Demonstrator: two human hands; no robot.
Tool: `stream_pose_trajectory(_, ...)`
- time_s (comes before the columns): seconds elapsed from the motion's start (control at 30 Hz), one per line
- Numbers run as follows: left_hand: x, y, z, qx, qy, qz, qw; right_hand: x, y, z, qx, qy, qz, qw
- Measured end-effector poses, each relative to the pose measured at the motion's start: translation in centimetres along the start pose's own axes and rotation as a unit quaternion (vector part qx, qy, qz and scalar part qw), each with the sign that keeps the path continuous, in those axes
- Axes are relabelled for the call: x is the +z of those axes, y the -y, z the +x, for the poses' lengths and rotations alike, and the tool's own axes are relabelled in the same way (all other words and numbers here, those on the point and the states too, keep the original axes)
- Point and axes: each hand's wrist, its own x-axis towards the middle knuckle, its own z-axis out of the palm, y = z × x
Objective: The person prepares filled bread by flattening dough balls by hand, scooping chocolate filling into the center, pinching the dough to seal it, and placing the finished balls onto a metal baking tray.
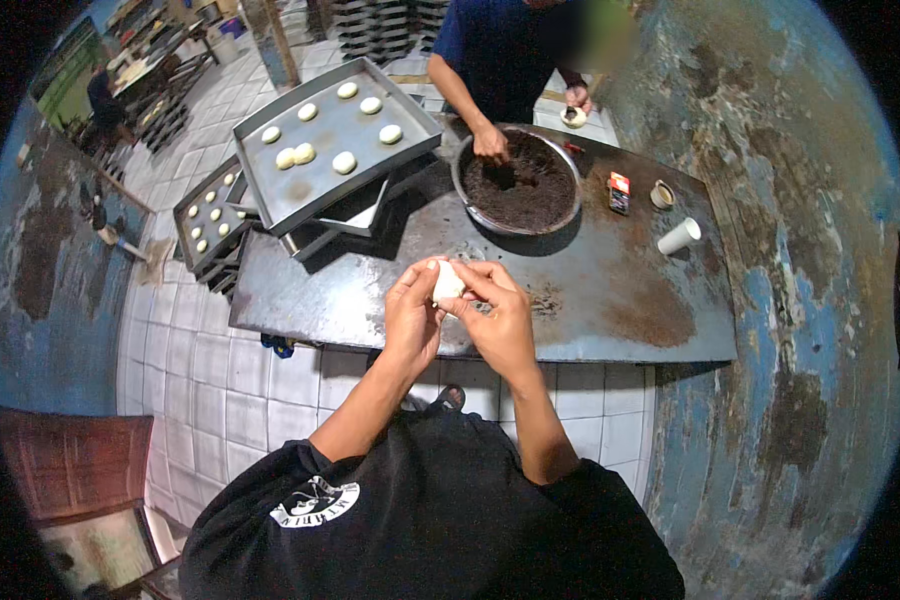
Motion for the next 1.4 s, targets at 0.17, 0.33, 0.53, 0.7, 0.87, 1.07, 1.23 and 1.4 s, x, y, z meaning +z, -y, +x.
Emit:
stream_pose_trajectory(0.17, -0.4, -1.2, 0.0, 0.012, -0.012, -0.010, 1.000, 2.3, -1.4, 0.4, -0.064, -0.040, -0.078, 0.994)
stream_pose_trajectory(0.33, -1.7, -1.9, 1.8, 0.106, 0.032, 0.023, 0.994, 3.9, -1.4, 3.0, 0.162, 0.016, 0.153, 0.975)
stream_pose_trajectory(0.53, -5.1, -4.9, 5.1, 0.089, -0.099, 0.045, 0.990, 10.4, -0.8, 4.2, -0.026, 0.012, -0.070, 0.997)
stream_pose_trajectory(0.7, -9.1, -8.3, 7.8, -0.018, -0.115, -0.007, 0.993, 14.9, -0.6, 5.9, -0.027, 0.045, -0.067, 0.996)
stream_pose_trajectory(0.87, -11.0, -12.0, 9.0, 0.104, -0.127, 0.084, 0.983, 20.0, -1.2, 9.4, 0.022, 0.033, -0.054, 0.998)
stream_pose_trajectory(1.07, -16.3, -20.5, 8.5, 0.240, 0.000, 0.331, 0.912, 26.0, -1.1, 14.0, 0.300, 0.356, 0.177, 0.867)
stream_pose_trajectory(1.23, -24.0, -22.9, 8.4, 0.277, -0.121, 0.311, 0.901, 32.0, -2.6, 20.8, 0.157, 0.517, -0.016, 0.842)
stream_pose_trajectory(1.4, -30.9, -26.3, 6.6, 0.256, -0.286, 0.279, 0.880, 35.7, -13.0, 27.2, -0.143, 0.523, -0.296, 0.786)
